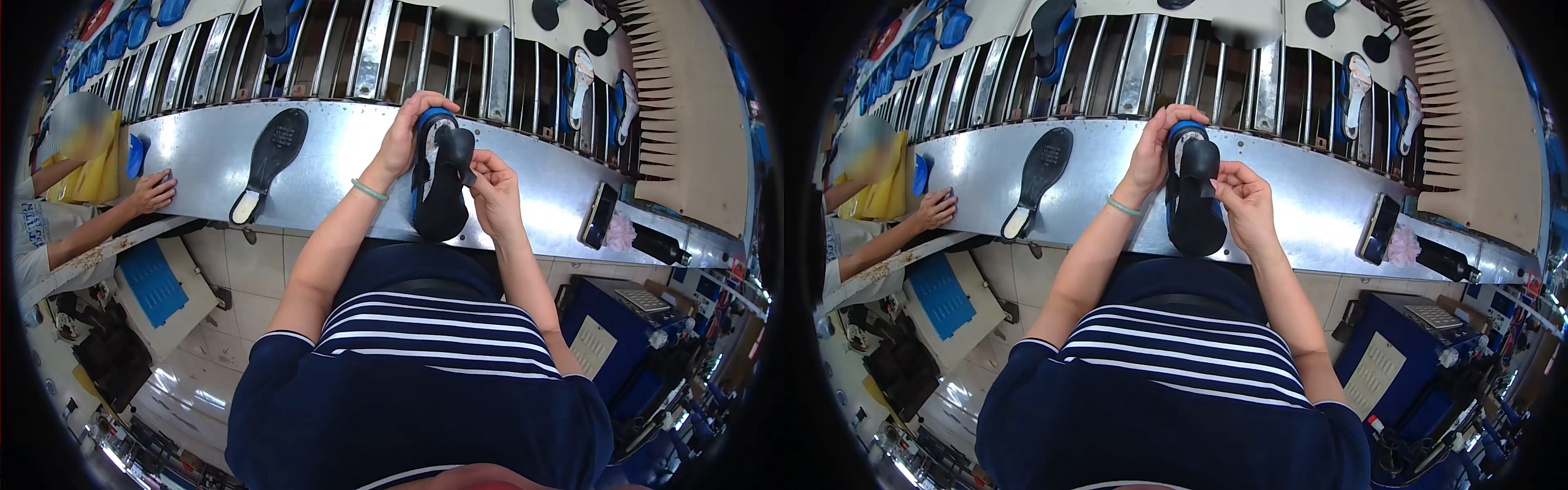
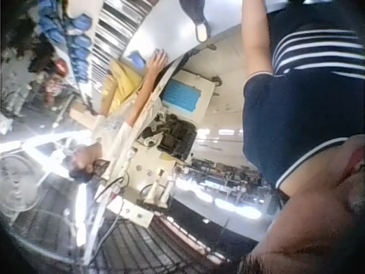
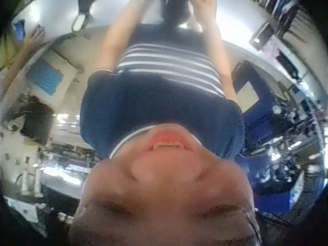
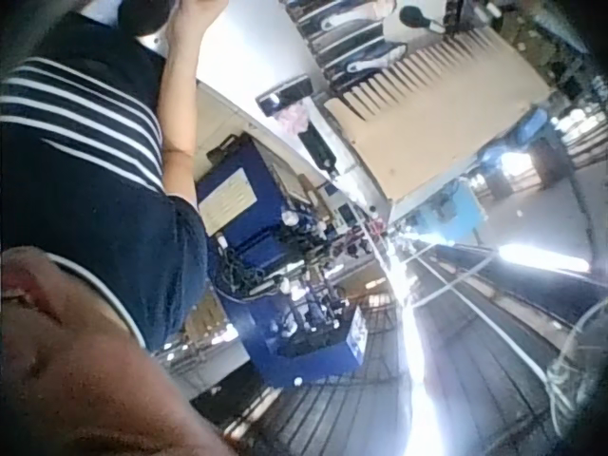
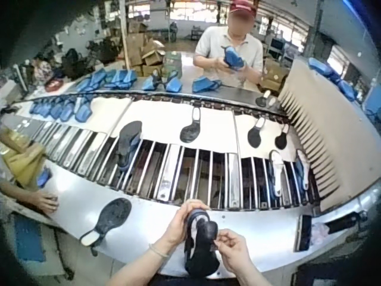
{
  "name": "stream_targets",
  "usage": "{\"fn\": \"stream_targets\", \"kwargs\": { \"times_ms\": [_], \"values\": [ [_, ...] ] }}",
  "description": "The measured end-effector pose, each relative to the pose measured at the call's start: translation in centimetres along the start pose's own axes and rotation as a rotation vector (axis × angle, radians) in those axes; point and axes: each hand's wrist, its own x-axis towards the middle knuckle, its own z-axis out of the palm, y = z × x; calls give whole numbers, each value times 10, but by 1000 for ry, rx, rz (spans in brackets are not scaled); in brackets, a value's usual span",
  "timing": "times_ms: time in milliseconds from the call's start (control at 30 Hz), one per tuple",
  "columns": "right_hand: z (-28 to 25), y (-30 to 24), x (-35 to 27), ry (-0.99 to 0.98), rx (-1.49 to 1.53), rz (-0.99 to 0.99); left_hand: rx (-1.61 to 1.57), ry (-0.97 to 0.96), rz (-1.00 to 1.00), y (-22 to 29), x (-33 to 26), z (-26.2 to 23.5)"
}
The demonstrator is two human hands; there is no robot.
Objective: Assembling shoe components on a factory conveyor belt.
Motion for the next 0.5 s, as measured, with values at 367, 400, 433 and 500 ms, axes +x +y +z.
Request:
{"fn": "stream_targets", "kwargs": {
  "times_ms": [367,400,433,500],
  "values": [
    [-2,-7,-3,-91,2,-33,843,-92,334,54,-18,2],
    [-3,-7,-4,-93,4,-38,846,-95,338,59,-17,3],
    [-3,-7,-4,-85,12,-36,940,-145,356,64,-17,3],
    [-4,-7,-5,-78,20,-37,1036,-198,377,68,-16,4]
  ]
}}
